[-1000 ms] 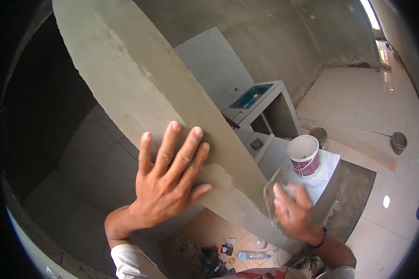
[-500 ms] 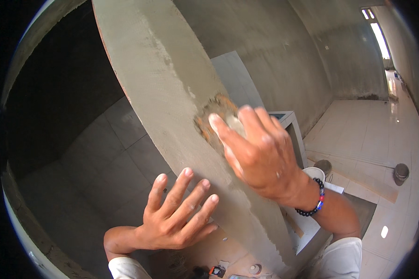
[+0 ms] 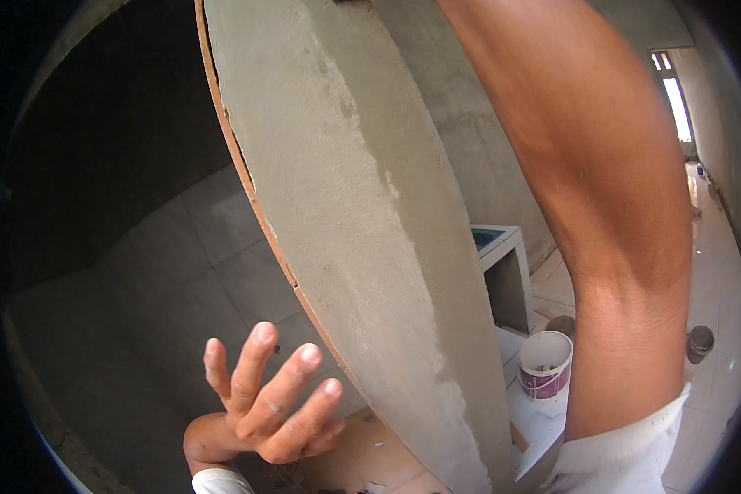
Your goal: The person uses a wooden float to apply and smooth plaster on the side of a concrete wall, repeatedly rubbing the surface with the tool in circular and vertical motions.
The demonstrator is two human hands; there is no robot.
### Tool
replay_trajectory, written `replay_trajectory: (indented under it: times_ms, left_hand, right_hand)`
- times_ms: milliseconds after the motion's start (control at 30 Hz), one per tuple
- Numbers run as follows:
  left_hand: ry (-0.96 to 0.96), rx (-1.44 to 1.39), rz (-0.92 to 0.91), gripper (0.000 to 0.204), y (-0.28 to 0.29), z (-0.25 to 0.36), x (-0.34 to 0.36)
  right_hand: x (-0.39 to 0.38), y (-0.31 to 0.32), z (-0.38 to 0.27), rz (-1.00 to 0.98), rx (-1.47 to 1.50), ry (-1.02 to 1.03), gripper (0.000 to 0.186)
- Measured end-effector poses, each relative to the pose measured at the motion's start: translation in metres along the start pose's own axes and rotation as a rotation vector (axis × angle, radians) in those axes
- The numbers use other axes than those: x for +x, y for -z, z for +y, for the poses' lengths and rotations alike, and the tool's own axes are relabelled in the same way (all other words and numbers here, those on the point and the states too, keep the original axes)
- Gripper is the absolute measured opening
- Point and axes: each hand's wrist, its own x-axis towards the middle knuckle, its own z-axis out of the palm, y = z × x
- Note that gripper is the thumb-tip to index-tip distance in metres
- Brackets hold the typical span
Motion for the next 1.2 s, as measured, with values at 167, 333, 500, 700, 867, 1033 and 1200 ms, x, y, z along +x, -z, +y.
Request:
replay_trajectory:
  times_ms: [167,333,500,700,867,1033,1200]
  left_hand:
    - [-0.051,-0.01,-0.055,0.037,0.003,-0.009,0.001]
    - [0.114,-0.006,0.001,0.049,0.001,-0.031,0.022]
    - [0.135,-0.119,0.188,0.052,-0.029,-0.044,0.049]
    - [0.092,-0.115,0.193,0.053,-0.033,-0.016,0.062]
    - [0.059,0.003,0.146,0.052,-0.006,-0.036,0.086]
    - [0.016,0.101,0.093,0.053,0.002,-0.045,0.095]
    - [0.033,0.161,0.008,0.054,0.0,-0.05,0.094]
  right_hand:
    - [-0.04,0.004,-0.004,0.001,-0.086,0.05,0.029]
    - [-0.178,-0.011,-0.048,-0.021,-0.106,0.04,0.048]
    - [-0.313,0.008,-0.088,-0.206,-0.024,-0.093,0.062]
    - [-0.383,-0.001,-0.085,-0.222,0.033,-0.066,0.067]
    - [-0.238,-0.019,-0.063,-0.067,-0.05,0.027,0.054]
    - [-0.096,-0.029,-0.012,0.17,0.061,0.023,0.027]
    - [-0.093,-0.002,-0.007,-0.013,0.086,-0.05,0.03]
